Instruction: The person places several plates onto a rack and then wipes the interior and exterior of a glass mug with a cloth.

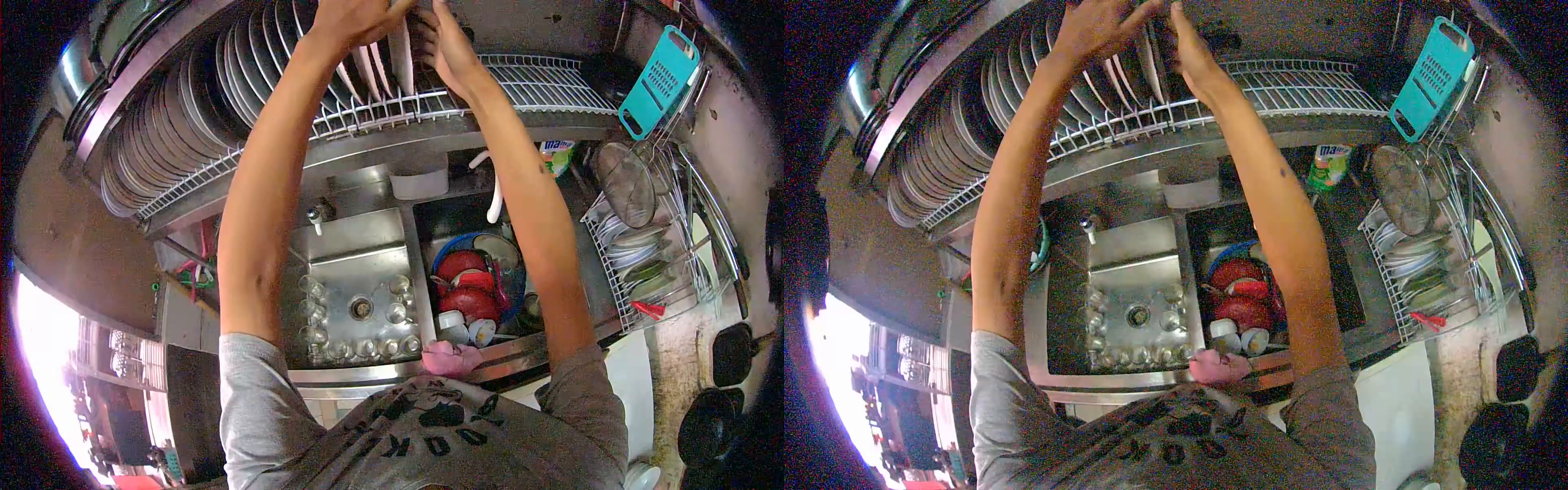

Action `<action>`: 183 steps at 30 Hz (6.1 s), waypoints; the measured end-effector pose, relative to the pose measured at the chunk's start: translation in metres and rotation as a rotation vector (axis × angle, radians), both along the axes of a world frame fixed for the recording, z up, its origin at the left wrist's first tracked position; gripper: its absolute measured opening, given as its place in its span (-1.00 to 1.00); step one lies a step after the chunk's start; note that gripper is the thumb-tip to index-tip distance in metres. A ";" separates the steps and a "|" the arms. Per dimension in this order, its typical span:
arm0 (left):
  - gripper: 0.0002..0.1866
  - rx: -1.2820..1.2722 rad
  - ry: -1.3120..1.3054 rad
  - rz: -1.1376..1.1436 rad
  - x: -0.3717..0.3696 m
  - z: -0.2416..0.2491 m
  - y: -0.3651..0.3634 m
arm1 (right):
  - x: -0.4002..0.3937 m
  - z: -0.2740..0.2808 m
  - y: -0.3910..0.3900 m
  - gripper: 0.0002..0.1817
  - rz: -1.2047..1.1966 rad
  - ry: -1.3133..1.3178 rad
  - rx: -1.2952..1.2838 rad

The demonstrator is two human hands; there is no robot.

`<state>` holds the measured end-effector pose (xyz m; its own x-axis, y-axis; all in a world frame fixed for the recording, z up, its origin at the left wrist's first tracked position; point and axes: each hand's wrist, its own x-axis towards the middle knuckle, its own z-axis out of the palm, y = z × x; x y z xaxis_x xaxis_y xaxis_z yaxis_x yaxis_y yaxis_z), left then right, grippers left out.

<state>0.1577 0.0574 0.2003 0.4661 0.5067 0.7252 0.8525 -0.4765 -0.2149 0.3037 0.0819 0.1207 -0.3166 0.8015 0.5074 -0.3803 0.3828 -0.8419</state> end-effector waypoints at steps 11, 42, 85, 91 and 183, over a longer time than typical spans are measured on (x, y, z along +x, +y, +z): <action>-0.43 0.247 -0.199 -0.188 -0.034 -0.029 -0.045 | -0.001 -0.032 -0.005 -0.21 -0.363 -0.052 0.080; -0.80 -1.117 -0.643 0.309 -0.245 -0.532 -0.342 | -0.140 -0.471 -0.285 -0.81 -0.435 -1.108 -0.152; -0.69 -1.590 -1.458 0.073 -0.333 -0.564 -0.287 | -0.283 -0.461 -0.263 -0.17 -0.687 -1.001 -0.229; -0.44 -1.659 -2.464 -0.278 -0.297 -0.480 -0.241 | -0.311 -0.393 -0.294 -0.15 -0.599 -0.995 0.082; -0.11 -1.876 -2.592 -1.102 -0.269 -0.499 -0.297 | -0.236 -0.363 -0.283 -0.63 -0.285 -0.750 -0.034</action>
<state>-0.1118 -0.2401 -0.2987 0.6054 0.7805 -0.1561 -0.7889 0.6144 0.0125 0.0672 -0.2006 -0.2426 -0.3447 0.9140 0.2142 0.4001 0.3495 -0.8472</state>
